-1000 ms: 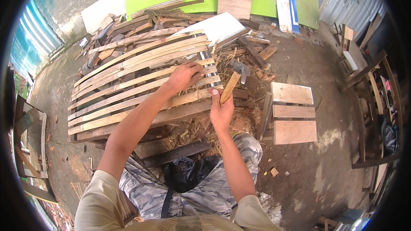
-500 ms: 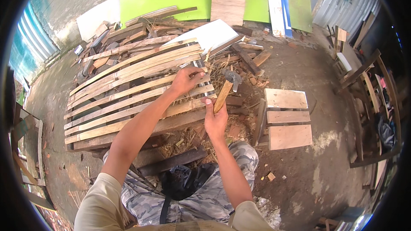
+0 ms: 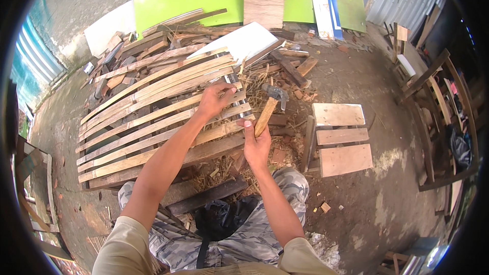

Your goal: The person uses a hammer to pry apart the slats of a wooden pallet. They repeatedly strike the joints to loosen the nails and separate the boards.

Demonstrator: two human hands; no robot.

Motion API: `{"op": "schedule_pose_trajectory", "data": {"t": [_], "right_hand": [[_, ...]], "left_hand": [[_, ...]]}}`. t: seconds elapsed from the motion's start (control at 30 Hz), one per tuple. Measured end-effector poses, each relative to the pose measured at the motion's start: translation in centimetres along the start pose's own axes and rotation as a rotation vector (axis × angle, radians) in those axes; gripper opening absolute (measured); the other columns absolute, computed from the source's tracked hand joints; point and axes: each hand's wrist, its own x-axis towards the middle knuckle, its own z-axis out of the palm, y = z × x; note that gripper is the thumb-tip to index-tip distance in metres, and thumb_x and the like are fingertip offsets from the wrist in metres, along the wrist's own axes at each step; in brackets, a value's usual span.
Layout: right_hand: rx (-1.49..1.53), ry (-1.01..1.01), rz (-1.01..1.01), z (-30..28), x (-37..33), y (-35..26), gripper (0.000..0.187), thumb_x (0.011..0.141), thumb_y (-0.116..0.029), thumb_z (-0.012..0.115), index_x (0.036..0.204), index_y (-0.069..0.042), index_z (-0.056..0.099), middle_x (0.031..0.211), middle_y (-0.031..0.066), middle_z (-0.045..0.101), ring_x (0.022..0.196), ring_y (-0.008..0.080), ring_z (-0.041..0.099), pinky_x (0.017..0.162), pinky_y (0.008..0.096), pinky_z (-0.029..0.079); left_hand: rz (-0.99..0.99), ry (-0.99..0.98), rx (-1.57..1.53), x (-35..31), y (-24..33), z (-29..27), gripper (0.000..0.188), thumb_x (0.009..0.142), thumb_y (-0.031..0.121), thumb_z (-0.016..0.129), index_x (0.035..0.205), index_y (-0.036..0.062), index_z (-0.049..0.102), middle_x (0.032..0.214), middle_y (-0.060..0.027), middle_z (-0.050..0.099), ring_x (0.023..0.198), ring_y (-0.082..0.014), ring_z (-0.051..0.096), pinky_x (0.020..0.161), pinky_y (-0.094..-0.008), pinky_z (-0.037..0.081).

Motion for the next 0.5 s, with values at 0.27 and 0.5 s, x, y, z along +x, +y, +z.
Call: {"op": "schedule_pose_trajectory", "data": {"t": [0.27,0.5], "right_hand": [[0.031,-0.016,-0.020,0.4,-0.2,-0.2,0.024,0.104,-0.026,0.059,0.100,-0.004,0.052,0.103,0.0094,0.074,0.095,0.0117,0.063,0.089,0.0280,0.047],[0.101,-0.016,-0.013,0.4,-0.1,0.5,0.021,0.105,-0.023,0.059,0.101,-0.003,0.053,0.101,0.0100,0.074,0.093,0.0109,0.062,0.083,0.0269,0.047]], "left_hand": [[0.172,0.085,0.363,-0.7,0.0,0.7,0.017,0.089,0.026,0.072,0.096,0.0110,0.078,0.091,-0.0129,0.075,0.079,-0.0342,0.070,0.070,-0.0435,0.055],[0.162,0.072,0.401,-1.0,0.4,0.7,0.015,0.089,0.025,0.071,0.093,0.0134,0.079,0.093,-0.0098,0.075,0.079,-0.0307,0.071,0.067,-0.0405,0.056]]}}
